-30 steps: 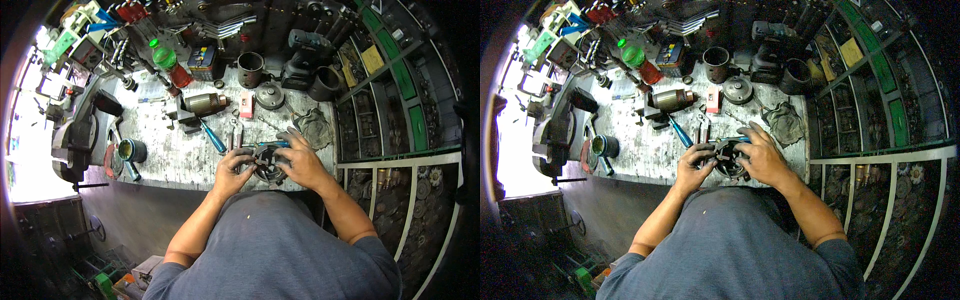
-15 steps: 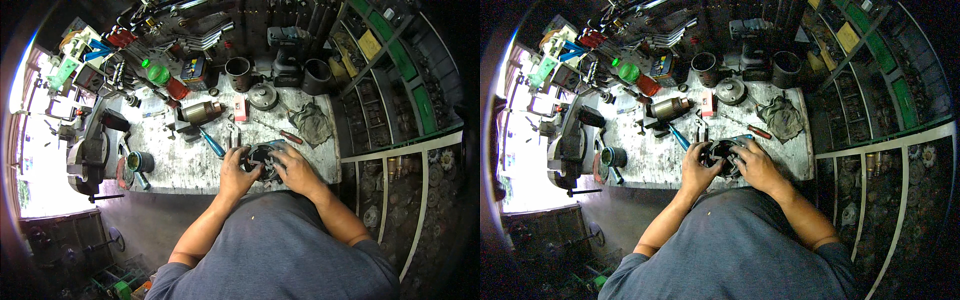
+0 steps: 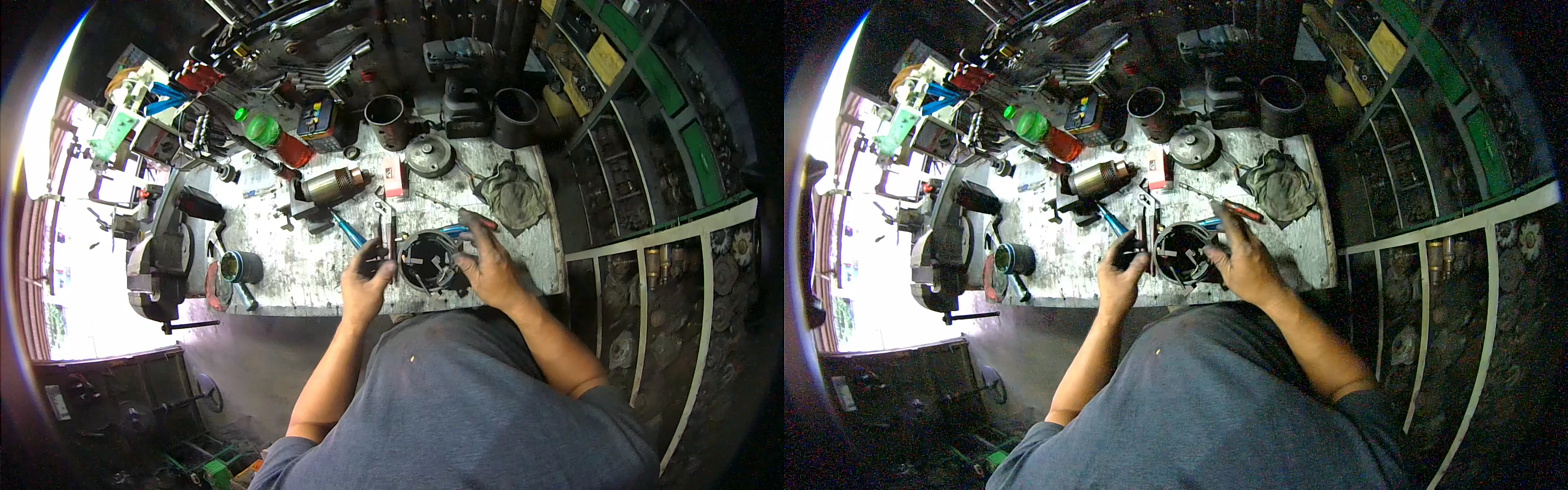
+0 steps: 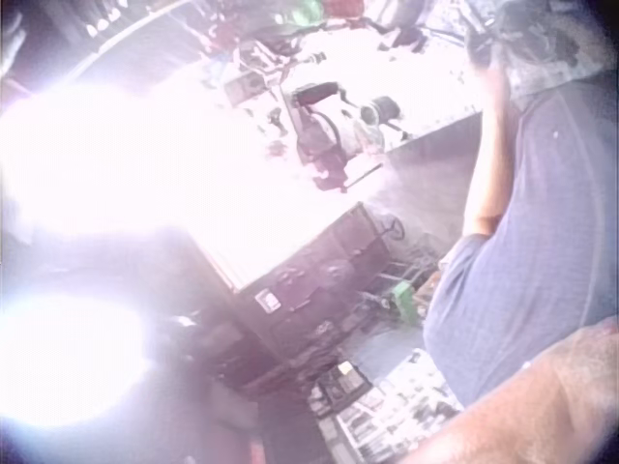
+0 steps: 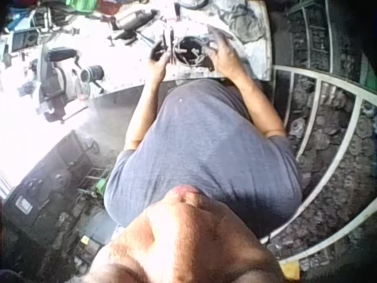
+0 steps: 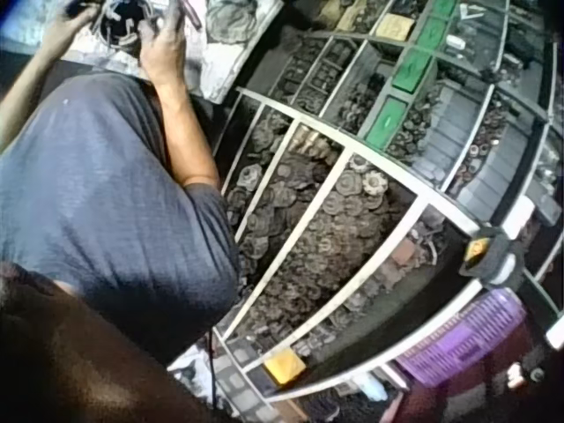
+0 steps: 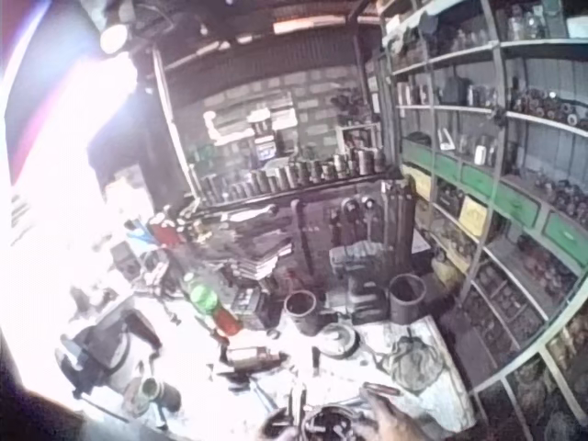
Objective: The person assembles a circular mechanical component on a workbench, inserting small metal pieces into slots and adjusting their positions by hand. The person repeatedly picks up, places, and repositions the parts within the housing.
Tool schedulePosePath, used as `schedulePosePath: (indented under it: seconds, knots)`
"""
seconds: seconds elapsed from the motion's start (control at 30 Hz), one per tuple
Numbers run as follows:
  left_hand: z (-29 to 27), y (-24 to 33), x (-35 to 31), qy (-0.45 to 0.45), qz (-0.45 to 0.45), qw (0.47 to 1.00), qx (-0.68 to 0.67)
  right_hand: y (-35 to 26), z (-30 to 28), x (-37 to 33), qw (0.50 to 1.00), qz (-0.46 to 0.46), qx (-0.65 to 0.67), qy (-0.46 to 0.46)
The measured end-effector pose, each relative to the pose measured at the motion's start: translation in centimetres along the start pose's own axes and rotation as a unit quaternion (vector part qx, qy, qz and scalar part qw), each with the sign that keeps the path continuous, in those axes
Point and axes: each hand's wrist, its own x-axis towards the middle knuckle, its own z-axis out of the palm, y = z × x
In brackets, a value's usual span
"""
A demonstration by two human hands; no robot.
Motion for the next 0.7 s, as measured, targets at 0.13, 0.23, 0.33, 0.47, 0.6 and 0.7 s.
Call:
schedulePosePath:
  seconds: [0.13,0.23,0.33,0.47,0.6,0.7]
  knots:
    - [-2.7,-1.4,-2.6,0.064,-0.059,0.996,0.012,2.8,-1.2,-1.4,0.998,0.034,0.044,0.027]
    - [-5.5,1.5,-6.8,-0.066,-0.064,0.994,0.054,4.9,-1.6,-2.9,0.993,0.095,0.070,0.030]
    - [-7.8,6.6,-11.1,-0.284,-0.006,0.959,-0.001,6.7,-2.0,-3.8,0.989,0.138,0.041,0.024]
    - [-8.2,10.2,-13.4,-0.361,0.053,0.926,0.100,7.6,-2.1,-4.3,0.989,0.145,0.041,0.008]
    - [-9.1,11.5,-14.2,-0.411,-0.028,0.909,0.059,7.2,-1.5,-3.5,0.988,0.154,0.015,-0.008]
    - [-8.2,10.9,-15.3,-0.304,0.075,0.943,0.108,6.6,-1.1,-2.4,0.996,0.090,-0.009,0.009]
